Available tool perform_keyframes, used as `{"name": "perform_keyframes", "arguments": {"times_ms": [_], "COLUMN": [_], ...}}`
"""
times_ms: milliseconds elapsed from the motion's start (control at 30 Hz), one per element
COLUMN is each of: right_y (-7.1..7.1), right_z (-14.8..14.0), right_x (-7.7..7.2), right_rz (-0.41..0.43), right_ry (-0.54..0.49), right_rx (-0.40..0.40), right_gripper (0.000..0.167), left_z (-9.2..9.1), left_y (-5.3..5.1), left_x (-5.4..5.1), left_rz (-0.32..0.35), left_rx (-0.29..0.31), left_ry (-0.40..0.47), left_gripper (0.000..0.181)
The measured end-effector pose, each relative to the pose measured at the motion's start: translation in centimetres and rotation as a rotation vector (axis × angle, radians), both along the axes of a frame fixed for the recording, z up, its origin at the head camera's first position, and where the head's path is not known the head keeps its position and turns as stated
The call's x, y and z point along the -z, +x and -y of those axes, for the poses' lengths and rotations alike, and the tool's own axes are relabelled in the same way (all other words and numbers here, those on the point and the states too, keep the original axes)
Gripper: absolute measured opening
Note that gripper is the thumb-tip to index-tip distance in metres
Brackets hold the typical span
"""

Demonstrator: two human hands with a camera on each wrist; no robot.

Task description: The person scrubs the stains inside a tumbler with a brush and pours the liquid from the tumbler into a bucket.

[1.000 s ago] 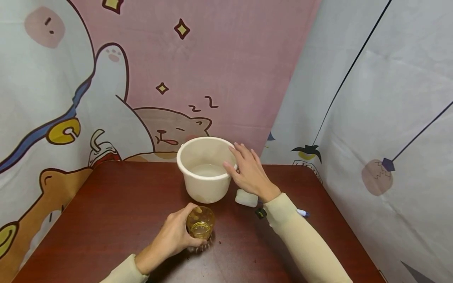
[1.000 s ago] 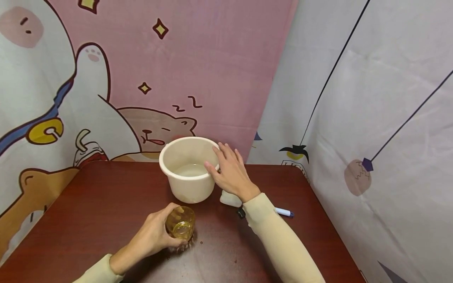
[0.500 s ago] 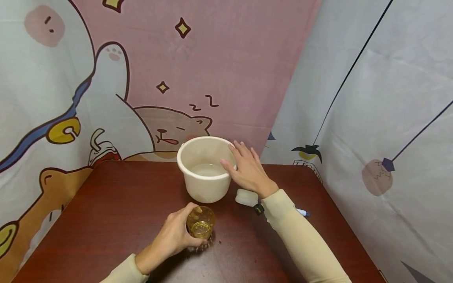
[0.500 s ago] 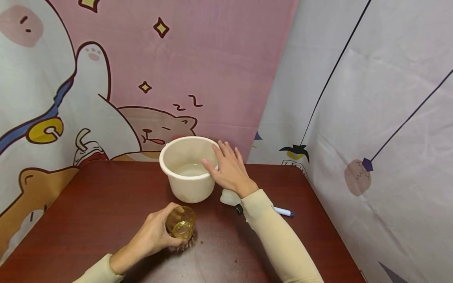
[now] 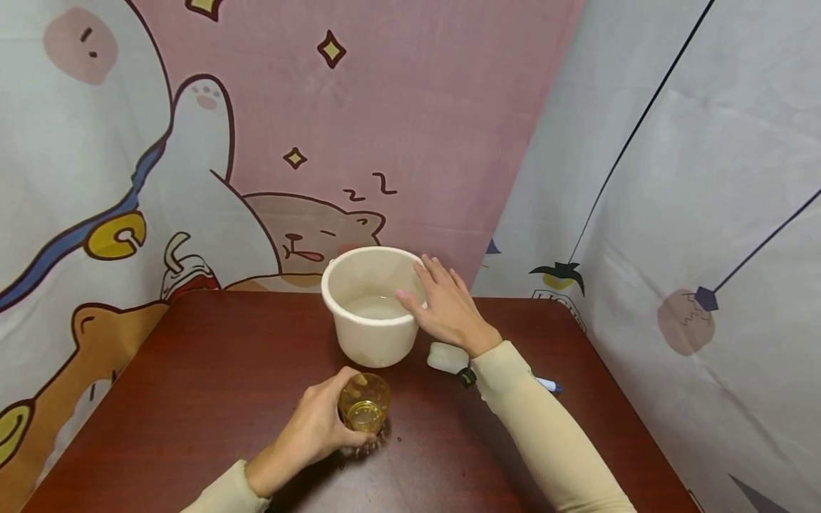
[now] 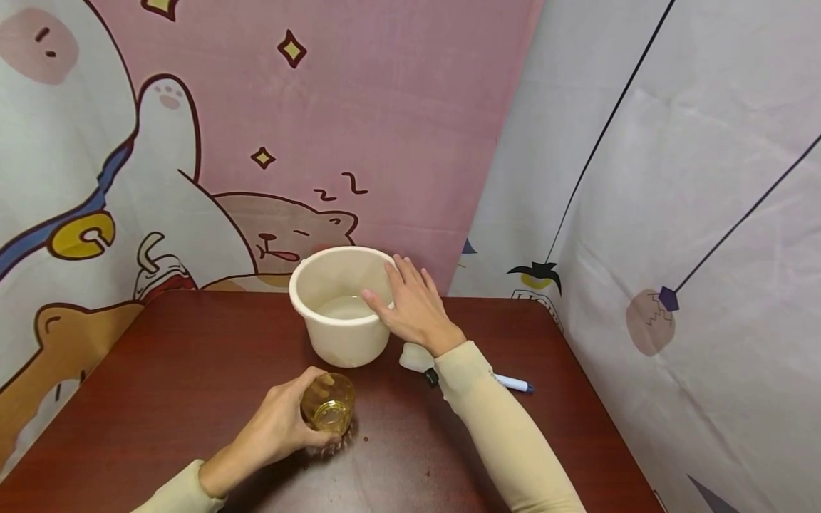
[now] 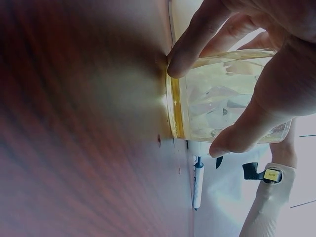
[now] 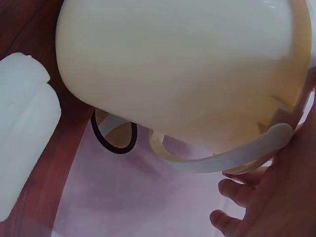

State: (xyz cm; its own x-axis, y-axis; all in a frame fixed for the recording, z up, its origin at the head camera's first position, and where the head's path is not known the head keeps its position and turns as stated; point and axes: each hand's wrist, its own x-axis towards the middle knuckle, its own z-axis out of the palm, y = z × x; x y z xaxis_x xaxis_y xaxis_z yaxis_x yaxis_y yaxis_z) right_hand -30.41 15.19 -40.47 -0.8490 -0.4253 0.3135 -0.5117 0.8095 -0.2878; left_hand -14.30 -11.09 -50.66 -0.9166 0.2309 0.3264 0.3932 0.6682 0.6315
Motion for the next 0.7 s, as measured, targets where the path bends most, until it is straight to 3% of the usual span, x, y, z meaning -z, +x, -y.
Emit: {"name": "perform_keyframes", "arguments": {"times_ms": [700], "right_y": [-0.16], "right_z": [0.02], "right_x": [0.35], "right_rz": [-0.008], "right_ry": [0.023], "right_rx": [-0.025], "right_gripper": [0.092], "left_z": [0.08], "left_y": [-0.09], "left_x": [-0.57], "left_rz": [0.032], "left_rx": [0.008], "left_ry": [-0.008], "left_gripper": [0.087]}}
